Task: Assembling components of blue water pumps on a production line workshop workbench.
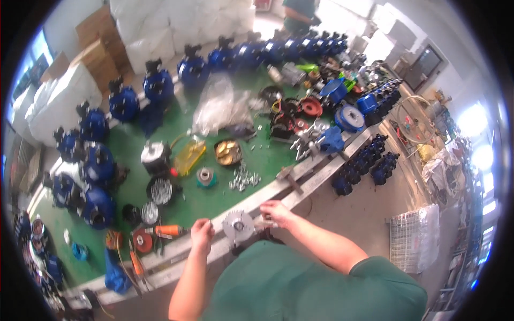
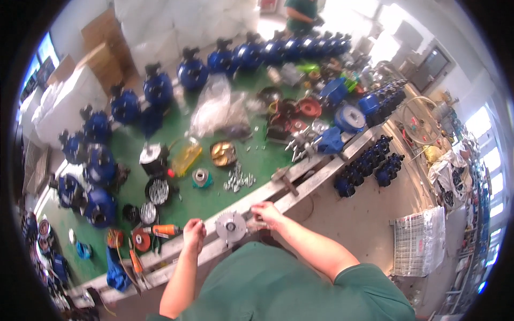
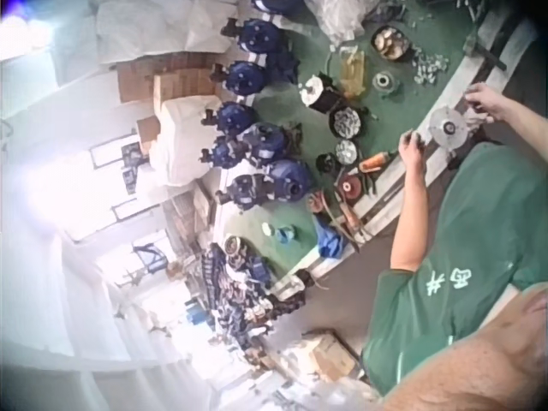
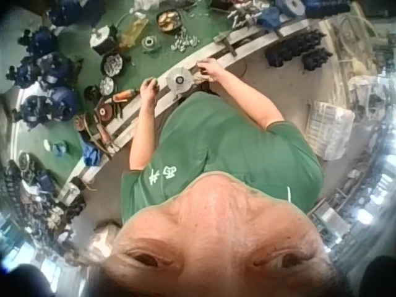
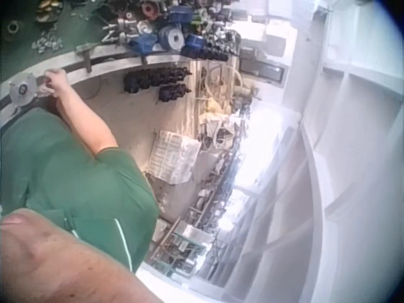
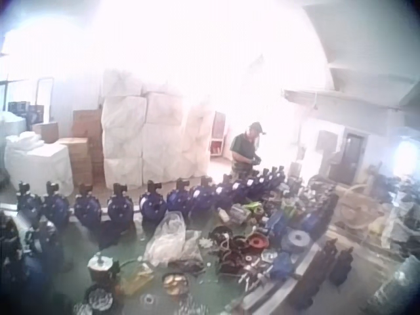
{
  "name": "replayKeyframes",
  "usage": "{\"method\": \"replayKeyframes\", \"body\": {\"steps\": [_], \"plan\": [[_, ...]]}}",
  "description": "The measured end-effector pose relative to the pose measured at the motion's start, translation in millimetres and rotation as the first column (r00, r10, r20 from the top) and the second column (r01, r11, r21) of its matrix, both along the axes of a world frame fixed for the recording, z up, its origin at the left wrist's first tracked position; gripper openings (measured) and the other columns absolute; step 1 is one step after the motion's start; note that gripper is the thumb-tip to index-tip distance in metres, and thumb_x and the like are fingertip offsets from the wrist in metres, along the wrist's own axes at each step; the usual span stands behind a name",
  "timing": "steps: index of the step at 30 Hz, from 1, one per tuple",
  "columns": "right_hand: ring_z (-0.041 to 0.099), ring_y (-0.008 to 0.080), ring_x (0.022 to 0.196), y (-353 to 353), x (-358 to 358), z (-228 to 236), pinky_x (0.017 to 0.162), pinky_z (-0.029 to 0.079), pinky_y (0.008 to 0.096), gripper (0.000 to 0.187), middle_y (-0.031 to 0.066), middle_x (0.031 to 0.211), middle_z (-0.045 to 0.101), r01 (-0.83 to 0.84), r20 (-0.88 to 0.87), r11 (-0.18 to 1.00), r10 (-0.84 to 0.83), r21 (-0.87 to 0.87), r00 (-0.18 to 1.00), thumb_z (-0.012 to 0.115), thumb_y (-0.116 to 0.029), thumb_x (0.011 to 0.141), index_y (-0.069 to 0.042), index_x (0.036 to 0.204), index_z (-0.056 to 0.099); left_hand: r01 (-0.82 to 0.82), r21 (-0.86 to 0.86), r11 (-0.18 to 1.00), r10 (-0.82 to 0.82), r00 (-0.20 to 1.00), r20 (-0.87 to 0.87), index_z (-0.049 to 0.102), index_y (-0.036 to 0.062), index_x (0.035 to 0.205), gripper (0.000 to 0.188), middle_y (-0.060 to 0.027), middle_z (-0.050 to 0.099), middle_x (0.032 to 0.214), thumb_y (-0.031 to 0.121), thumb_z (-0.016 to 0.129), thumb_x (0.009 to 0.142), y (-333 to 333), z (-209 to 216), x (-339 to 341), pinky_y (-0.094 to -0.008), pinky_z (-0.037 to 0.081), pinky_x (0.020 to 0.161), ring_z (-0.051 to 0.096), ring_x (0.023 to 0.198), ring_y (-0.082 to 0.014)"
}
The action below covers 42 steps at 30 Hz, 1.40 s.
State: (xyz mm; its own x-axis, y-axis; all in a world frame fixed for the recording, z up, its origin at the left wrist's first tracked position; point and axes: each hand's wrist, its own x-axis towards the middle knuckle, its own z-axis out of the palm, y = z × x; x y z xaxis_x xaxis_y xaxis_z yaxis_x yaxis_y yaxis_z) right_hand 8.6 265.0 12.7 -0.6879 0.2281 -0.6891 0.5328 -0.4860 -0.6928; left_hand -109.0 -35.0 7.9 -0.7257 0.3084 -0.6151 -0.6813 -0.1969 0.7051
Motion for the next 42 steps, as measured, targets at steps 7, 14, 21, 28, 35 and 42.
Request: {"method": "replayKeyframes", "body": {"steps": [7, 14, 21, 28, 35, 42], "plan": [[0.067, 0.0185, 0.066, -9, -27, 19, 0.049, 0.052, 0.0327, 0.015, 0.0101, 0.081, 0.067, -0.107, -0.080, 0.968, 0.129, 0.227, 0.988, 0.062, -0.008, 0.096, 0.002, 0.102, 0.071, -0.115, 0.459, 0.881, 0.046, 0.986, 0.158, 0.058, 0.0044, 0.105, 0.009, -0.0066, 0.063, 0.095, 0.012, 0.054, 0.103, -3, -27, 4, -0.0324, 0.054, 0.079, 0.062, 0.087, -0.0199], [0.069, 0.0266, 0.090, -36, -32, 4, 0.078, 0.056, 0.0349, 0.007, 0.0099, 0.102, 0.070, -0.156, -0.188, 0.448, 0.632, 0.880, 0.752, 0.071, -0.005, 0.082, 0.000, 0.087, 0.072, -0.156, 0.268, 0.951, 0.107, 0.976, 0.188, 0.058, 0.0044, 0.106, 0.011, -0.0053, 0.065, 0.098, 0.013, 0.061, 0.101, -6, -26, 15, -0.0255, 0.054, 0.074, 0.065, 0.084, -0.0159], [0.060, 0.0300, 0.095, -42, -36, 11, 0.086, 0.053, 0.0389, 0.013, 0.0047, 0.100, 0.069, -0.001, -0.097, 0.119, 0.815, 0.993, 0.571, 0.073, -0.002, 0.075, -0.005, 0.087, 0.068, 0.049, -0.015, 0.999, -0.049, 0.999, -0.012, 0.061, -0.0006, 0.110, 0.013, -0.0066, 0.065, 0.093, 0.001, 0.061, 0.097, 17, -12, 25, -0.0265, 0.057, 0.073, 0.065, 0.081, -0.0134], [0.062, 0.0321, 0.100, -39, -32, 1, 0.087, 0.054, 0.0406, 0.024, 0.0125, 0.116, 0.063, -0.055, -0.170, 0.273, 0.729, 0.960, 0.663, 0.076, -0.005, 0.076, -0.005, 0.100, 0.070, 0.130, -0.600, 0.790, -0.444, 0.795, -0.413, 0.066, 0.0000, 0.095, 0.010, -0.0099, 0.064, 0.089, 0.001, 0.067, 0.085, 42, -12, 28, -0.0368, 0.052, 0.076, 0.064, 0.085, -0.0234], [0.064, 0.0322, 0.104, -31, -38, -14, 0.085, 0.055, 0.0396, 0.026, 0.0136, 0.115, 0.064, -0.158, -0.152, 0.359, 0.698, 0.920, 0.700, 0.075, -0.008, 0.079, -0.005, 0.105, 0.072, 0.003, -0.703, 0.712, -0.565, 0.596, -0.570, 0.067, 0.0034, 0.098, 0.012, -0.0174, 0.059, 0.101, 0.002, 0.064, 0.086, 53, -2, 32, -0.0435, 0.053, 0.080, 0.064, 0.089, -0.0365], [0.064, 0.0339, 0.102, -30, -41, -11, 0.088, 0.053, 0.0409, 0.024, 0.0154, 0.113, 0.064, -0.131, -0.154, 0.309, 0.745, 0.942, 0.649, 0.075, -0.009, 0.080, -0.004, 0.104, 0.072, -0.052, -0.605, 0.795, -0.423, 0.668, -0.613, 0.066, 0.0026, 0.100, 0.016, -0.0148, 0.059, 0.096, 0.000, 0.067, 0.085, 50, -8, 34, -0.0393, 0.053, 0.077, 0.064, 0.088, -0.0303]]}}
